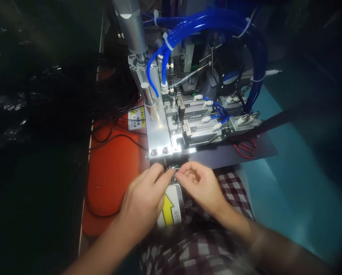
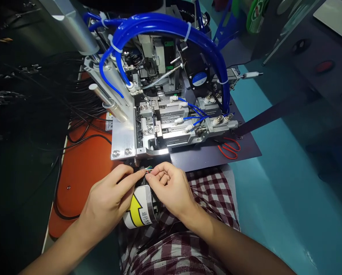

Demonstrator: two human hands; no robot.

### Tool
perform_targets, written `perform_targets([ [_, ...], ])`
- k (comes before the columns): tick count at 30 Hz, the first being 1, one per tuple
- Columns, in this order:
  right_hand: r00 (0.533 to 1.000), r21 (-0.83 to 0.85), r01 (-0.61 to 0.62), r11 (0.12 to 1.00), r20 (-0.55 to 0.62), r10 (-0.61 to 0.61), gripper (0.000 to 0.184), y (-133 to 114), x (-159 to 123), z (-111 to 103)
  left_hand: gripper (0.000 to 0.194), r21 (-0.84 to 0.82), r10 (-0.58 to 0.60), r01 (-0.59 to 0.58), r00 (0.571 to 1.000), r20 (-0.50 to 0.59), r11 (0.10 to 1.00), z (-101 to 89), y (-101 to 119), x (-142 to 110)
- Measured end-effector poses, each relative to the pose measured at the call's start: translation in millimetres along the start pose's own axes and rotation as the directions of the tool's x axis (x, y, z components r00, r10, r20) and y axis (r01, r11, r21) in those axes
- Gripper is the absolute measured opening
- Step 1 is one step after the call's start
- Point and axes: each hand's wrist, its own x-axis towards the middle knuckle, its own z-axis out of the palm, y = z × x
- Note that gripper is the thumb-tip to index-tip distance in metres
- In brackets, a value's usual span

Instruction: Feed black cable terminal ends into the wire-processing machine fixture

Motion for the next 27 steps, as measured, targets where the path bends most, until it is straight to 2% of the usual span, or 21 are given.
perform_targets([
  [4,1.0,-0.03,0.016,0.999,-0.02,-0.016,0.013,2,0,3,0.031,-0.004,-0.008,0.008,1.0,0.005,1.0,0.3,-1,0],
  [8,0.995,-0.077,0.082,0.994,-0.041,-0.086,0.011,5,0,3,0.03,-0.014,-0.015,0.015,1.0,0.013,1.0,1.0,-2,-1],
  [12,0.993,-0.04,0.114,0.993,-0.031,-0.115,0.014,11,0,5,0.03,-0.02,-0.017,0.017,1.0,0.02,1.0,0.3,-1,-1],
  [18,0.994,0.079,0.105,0.991,-0.04,-0.102,0.016,17,-1,9,0.029,-0.016,-0.026,0.026,1.0,0.011,1.0,-0.1,-1,0],
  [24,0.999,0.198,0.002,0.98,-0.035,0.005,0.018,12,0,12,0.029,-0.023,-0.024,0.024,1.0,0.01,0.999,-1.9,0,0],
  [27,0.999,0.21,-0.008,0.978,-0.036,0.016,0.019,12,1,13,0.029,-0.018,-0.025,0.026,0.999,0.023,0.999,-1.0,-1,0],
])
